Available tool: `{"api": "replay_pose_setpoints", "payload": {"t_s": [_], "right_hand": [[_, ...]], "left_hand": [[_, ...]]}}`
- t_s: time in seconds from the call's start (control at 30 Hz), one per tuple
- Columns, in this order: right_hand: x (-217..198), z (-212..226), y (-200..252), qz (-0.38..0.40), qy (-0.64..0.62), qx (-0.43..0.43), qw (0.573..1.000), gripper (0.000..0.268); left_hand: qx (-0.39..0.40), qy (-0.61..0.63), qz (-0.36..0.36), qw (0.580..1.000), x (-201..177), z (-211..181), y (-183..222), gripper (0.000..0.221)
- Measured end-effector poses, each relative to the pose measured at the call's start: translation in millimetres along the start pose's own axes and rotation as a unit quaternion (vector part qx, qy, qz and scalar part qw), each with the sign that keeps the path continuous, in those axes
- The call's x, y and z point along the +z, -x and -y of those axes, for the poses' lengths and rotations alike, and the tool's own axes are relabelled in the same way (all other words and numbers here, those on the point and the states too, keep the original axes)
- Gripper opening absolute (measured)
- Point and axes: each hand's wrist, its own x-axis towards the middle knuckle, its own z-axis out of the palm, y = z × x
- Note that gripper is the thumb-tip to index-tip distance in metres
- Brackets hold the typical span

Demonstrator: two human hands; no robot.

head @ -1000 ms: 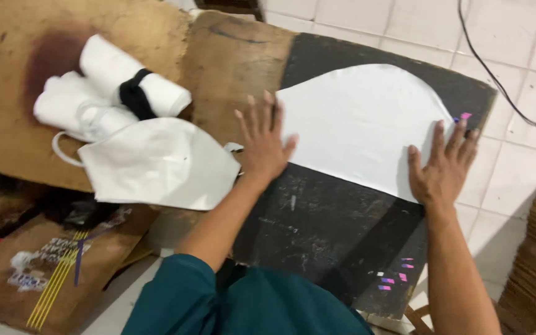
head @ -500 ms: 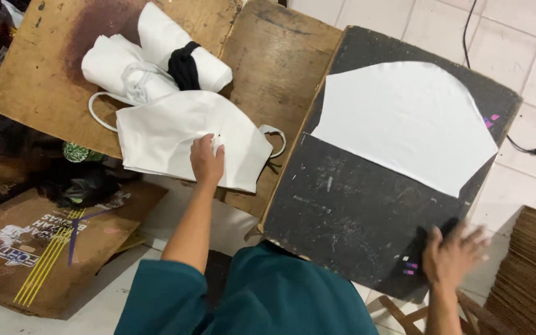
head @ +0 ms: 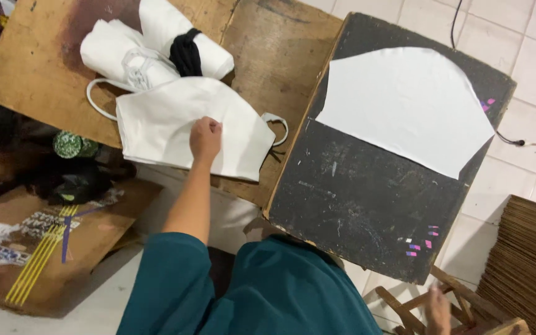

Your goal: Align and smooth white fabric pieces onto printing boards and stack the boards for processing.

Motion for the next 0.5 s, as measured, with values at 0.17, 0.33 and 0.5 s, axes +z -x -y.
{"api": "replay_pose_setpoints", "payload": {"t_s": [0.17, 0.33, 0.5], "right_hand": [[3, -96, -26, 0.203, 0.217, -0.419, 0.858, 0.103], [-1, 22, 49, 0.142, -0.137, 0.151, 0.969, 0.061], [8, -19, -24, 0.198, 0.080, 0.136, 0.967, 0.070]], "left_hand": [[-0.026, 0.262, -0.205, 0.943, -4, 75, 58, 0.007], [-0.372, 0.312, -0.090, 0.870, -43, 89, 202, 0.032], [-0.404, 0.107, 0.085, 0.905, -74, 71, 265, 0.087]]}}
